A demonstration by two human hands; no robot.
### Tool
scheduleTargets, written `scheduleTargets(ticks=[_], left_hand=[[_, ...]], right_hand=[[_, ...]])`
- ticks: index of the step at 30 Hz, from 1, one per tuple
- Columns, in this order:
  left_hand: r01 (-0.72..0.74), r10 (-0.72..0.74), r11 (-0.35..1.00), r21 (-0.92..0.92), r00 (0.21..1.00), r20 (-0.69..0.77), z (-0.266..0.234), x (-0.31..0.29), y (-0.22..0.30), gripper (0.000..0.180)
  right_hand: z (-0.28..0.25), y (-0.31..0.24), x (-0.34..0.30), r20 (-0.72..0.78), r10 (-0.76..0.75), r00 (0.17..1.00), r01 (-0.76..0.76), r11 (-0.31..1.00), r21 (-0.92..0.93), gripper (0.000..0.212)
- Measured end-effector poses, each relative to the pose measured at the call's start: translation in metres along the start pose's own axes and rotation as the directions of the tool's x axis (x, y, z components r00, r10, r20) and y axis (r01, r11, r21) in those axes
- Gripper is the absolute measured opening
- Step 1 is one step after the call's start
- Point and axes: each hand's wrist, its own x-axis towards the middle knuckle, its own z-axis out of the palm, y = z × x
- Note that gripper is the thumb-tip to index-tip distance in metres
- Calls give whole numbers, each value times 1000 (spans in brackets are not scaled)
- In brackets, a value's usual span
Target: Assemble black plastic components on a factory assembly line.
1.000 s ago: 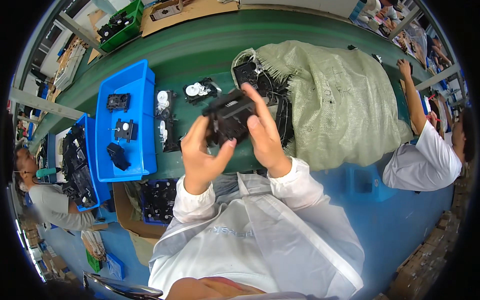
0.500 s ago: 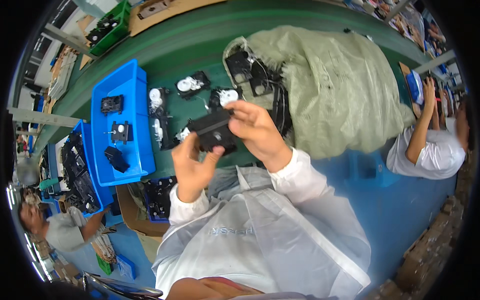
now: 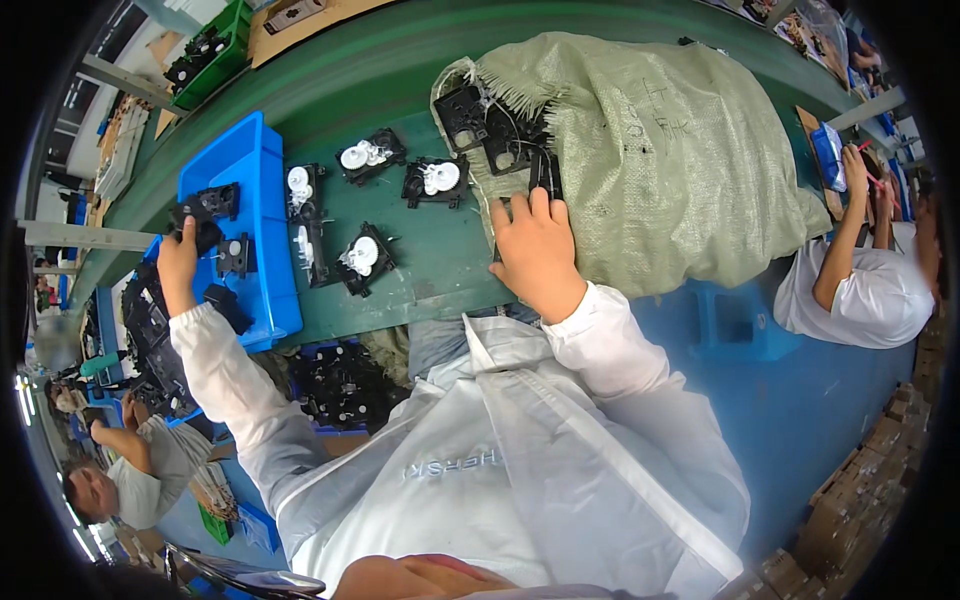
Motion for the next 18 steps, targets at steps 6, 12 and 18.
scheduleTargets(ticks=[6,12,18], left_hand=[[-124,188,957,262,953,-237,-12,-60,88,56],[-498,568,722,-479,823,2,-7,-197,208,35],[-182,573,465,-866,808,138,56,-259,242,33]], right_hand=[[0,0,13,42,64,997,-64,998,-3,82],[3,8,24,272,41,961,-6,992,-129,93],[-4,11,16,-103,-60,993,77,983,167,93]])
